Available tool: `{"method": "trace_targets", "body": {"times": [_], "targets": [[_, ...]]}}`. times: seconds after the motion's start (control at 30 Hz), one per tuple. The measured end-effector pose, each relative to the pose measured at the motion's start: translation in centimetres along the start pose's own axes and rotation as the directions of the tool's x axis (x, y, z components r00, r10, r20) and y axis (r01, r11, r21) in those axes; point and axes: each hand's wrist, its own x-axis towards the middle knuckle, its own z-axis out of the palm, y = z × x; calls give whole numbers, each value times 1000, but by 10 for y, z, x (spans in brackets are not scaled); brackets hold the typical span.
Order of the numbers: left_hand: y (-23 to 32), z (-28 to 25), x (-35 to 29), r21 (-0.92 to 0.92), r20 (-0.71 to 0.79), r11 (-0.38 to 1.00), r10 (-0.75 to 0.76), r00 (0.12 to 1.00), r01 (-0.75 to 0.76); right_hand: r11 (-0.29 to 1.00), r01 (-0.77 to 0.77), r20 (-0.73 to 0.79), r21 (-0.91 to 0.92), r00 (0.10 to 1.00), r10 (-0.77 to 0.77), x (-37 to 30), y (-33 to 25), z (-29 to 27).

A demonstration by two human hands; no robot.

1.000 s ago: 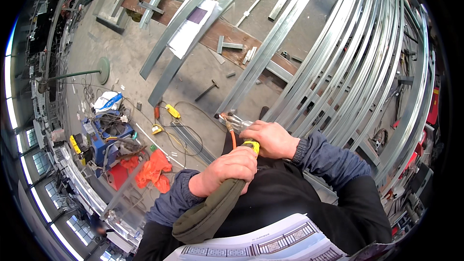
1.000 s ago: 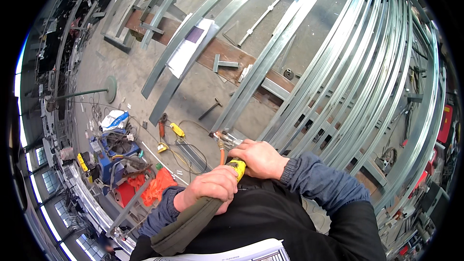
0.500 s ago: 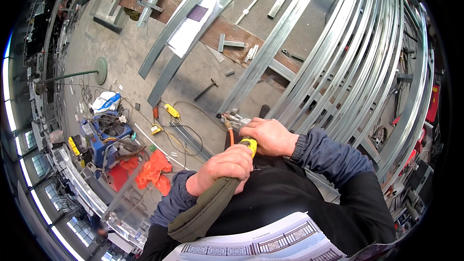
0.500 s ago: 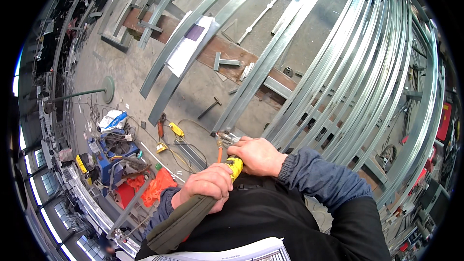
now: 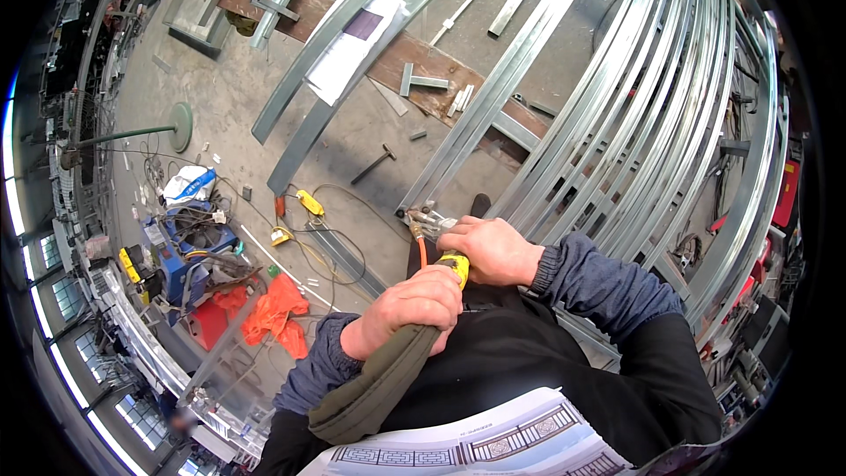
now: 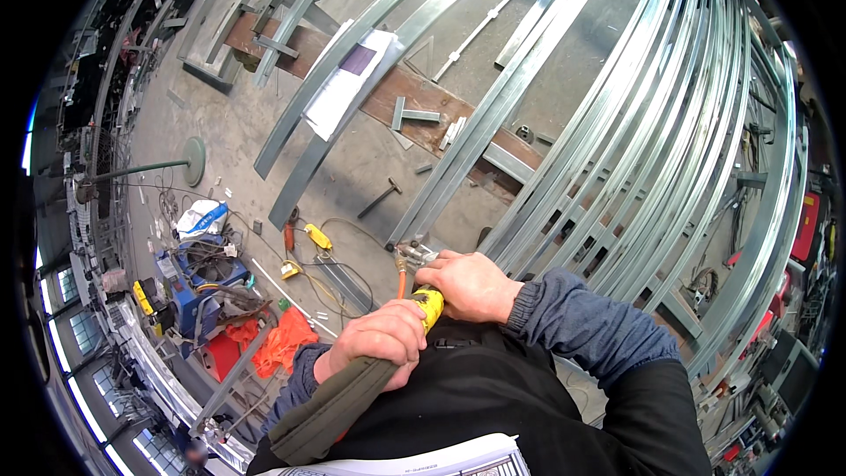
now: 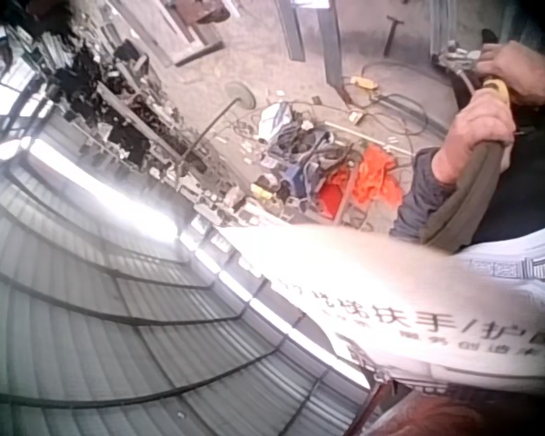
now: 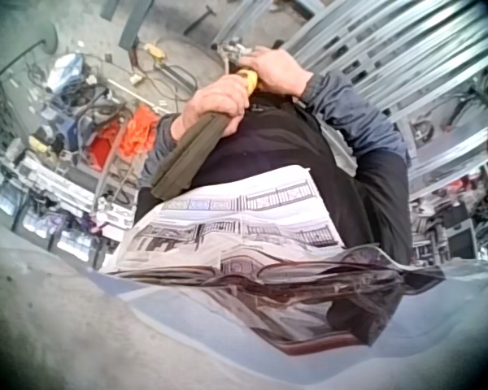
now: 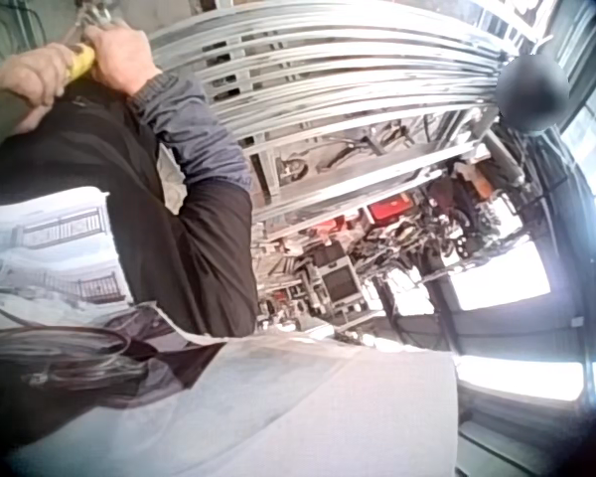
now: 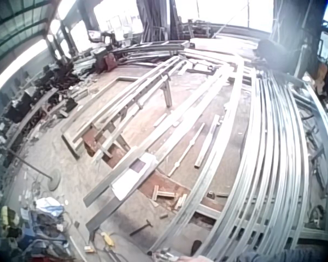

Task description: The person assembles a metal frame by positioning and welding metal bars together, then grinding the welded joints to smooth them. They handle a welding torch and an angle grinder, moving between welding and grinding steps while working on a large rectangular frame structure.

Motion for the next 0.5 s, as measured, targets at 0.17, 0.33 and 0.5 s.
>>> {"method": "trace_targets", "body": {"times": [0.17,0.33,0.5], "targets": [[0,0,2,5,20,1000,6,1000,-6,1000,0,-9,-1,1000,0,-1,1,2],[-1,2,1,10,13,1000,11,1000,-11,1000,1,-7,7,1000,-1,-3,2,1],[-2,5,2,18,10,1000,14,1000,-14,1000,-1,-2,5,1000,1,-4,3,2]]}}
